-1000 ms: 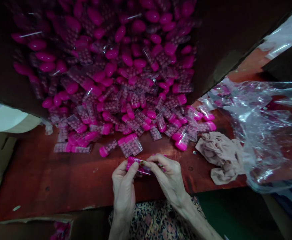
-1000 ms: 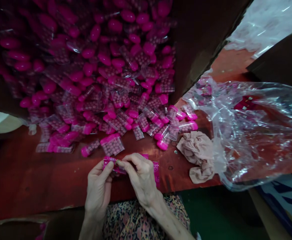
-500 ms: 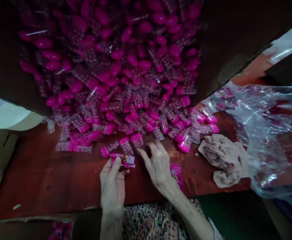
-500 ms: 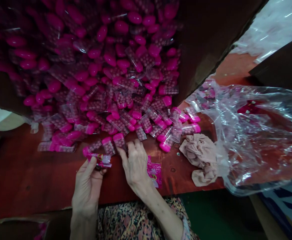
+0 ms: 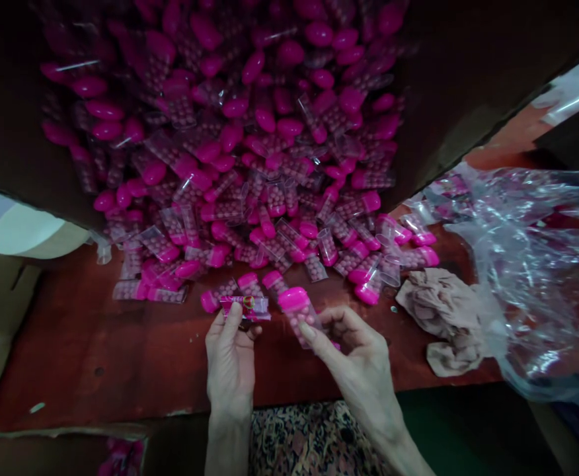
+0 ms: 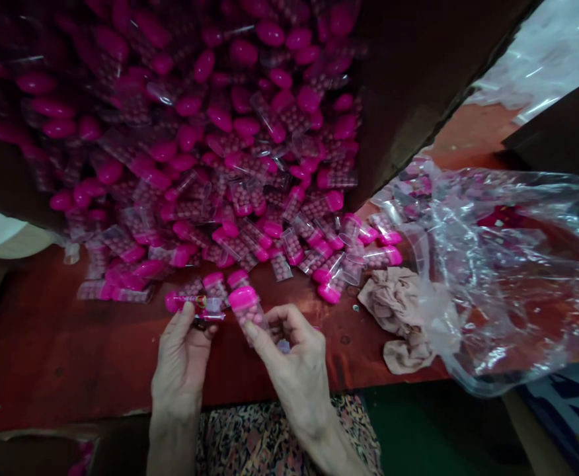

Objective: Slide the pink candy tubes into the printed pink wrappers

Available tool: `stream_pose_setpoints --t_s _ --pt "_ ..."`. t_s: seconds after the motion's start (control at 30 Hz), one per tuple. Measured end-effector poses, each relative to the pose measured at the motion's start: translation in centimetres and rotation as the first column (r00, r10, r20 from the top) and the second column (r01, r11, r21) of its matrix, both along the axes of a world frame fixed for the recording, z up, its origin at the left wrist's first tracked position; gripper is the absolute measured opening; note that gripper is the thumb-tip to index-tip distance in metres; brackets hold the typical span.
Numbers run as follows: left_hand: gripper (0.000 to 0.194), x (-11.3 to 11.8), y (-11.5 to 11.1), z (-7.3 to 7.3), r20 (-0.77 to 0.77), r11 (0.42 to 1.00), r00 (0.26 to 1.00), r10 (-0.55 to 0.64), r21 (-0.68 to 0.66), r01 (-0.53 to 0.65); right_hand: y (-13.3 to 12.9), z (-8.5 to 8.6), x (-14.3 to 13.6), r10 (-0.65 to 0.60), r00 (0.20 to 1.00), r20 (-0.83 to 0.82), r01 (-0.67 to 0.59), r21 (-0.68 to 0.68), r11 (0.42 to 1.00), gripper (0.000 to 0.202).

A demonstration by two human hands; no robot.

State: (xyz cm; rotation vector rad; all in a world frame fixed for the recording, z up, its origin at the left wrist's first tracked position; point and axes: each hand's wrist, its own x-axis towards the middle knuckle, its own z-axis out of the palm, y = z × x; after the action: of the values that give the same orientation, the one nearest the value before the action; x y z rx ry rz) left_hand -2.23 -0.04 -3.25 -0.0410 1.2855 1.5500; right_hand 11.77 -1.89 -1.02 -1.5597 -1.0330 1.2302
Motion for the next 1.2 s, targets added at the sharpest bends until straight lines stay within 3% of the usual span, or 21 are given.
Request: stream_pose_setpoints --t_s 0.23,0.57,0.8,0.93,1.2 --pt "0.018 0.6 0.1 0.0 -0.001 1.000 1.000 -0.016 0.026 0.016 -0.5 -1.0 -0.6 0.048 0.995 -0.083 -0.050 -0.026 0.998 0.020" --pt "0.019 0.7 0.3 0.1 -0.005 0.998 0.999 -0.053 0.027 0.053 -0.4 -0.7 -0.4 0.057 0.995 -0.087 -0.061 -0.038 0.997 0.022" --pt "0.017 0.5 0.2 -0.1 0.051 0.990 0.989 -0.140 0.041 0.138 0.6 -0.6 0.6 0.150 0.944 -0.293 -0.183 -0.086 0.979 0.022" --pt "0.018 0.4 0.2 -0.1 0.066 0.977 0.975 -0.213 0.047 0.210 0.5 -0.8 0.8 0.107 0.986 -0.124 -0.115 -0.060 0.991 0.020" --pt "0.015 0.5 0.2 0.0 -0.025 0.959 0.964 -0.263 0.099 0.265 0.2 -0.8 1.0 0.141 0.989 0.038 -0.140 -0.029 0.990 0.020"
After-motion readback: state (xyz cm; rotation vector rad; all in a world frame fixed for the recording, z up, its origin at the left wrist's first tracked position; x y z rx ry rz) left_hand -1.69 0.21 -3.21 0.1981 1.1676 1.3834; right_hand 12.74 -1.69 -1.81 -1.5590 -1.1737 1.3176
